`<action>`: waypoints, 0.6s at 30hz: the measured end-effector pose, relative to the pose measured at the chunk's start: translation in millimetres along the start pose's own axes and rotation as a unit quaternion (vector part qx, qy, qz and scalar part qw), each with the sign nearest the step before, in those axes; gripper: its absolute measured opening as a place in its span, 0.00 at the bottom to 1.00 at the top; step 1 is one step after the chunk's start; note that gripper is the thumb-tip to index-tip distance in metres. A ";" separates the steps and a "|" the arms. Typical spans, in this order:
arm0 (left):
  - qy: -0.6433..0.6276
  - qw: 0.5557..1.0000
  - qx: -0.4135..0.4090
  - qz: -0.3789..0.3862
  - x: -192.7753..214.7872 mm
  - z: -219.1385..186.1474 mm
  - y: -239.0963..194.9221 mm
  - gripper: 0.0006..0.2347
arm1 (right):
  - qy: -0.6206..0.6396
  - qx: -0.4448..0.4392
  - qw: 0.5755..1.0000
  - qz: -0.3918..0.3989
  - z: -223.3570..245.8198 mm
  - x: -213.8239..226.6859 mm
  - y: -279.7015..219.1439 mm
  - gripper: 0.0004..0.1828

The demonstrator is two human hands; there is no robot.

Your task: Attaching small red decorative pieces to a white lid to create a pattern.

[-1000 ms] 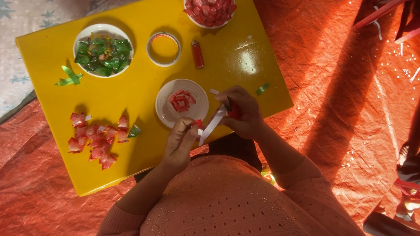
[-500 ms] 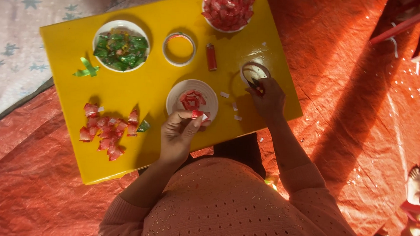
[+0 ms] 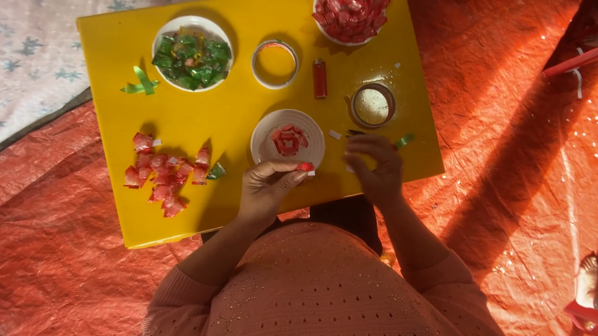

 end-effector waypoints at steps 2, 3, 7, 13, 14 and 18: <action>0.007 1.000 -0.014 0.013 -4.7 -8.4 -1.4 0.04 | 0.085 -0.014 0.996 0.029 39.0 -22.3 2.0 0.11; 0.015 0.999 -0.031 0.023 -7.4 -14.2 -0.9 0.03 | 0.173 -0.025 0.983 0.060 58.8 -35.7 4.3 0.15; 0.037 0.998 -0.049 0.018 0.3 -20.4 -1.6 0.05 | 0.215 -0.004 0.975 0.057 56.8 -62.4 -1.1 0.17; 0.023 0.998 -0.056 0.016 7.7 -13.2 -7.1 0.03 | 0.359 -0.086 0.926 0.076 37.4 -75.9 -12.1 0.12; -0.002 0.999 -0.040 0.024 6.1 -12.6 -6.0 0.02 | 0.389 -0.111 0.911 0.072 37.3 -77.2 -12.1 0.10; -0.063 0.998 -0.006 0.028 -2.4 -9.5 -4.9 0.01 | 0.472 -0.184 0.860 0.061 22.2 -78.5 -17.7 0.06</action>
Point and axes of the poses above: each hand's wrist, its own y-axis towards the middle knuckle, its own x-axis out of the back of the hand, z = x × y, the point moved 5 cm from there along y, towards the middle knuckle, and after that the axes turned 9 degrees about y, right-handed, at the moved point
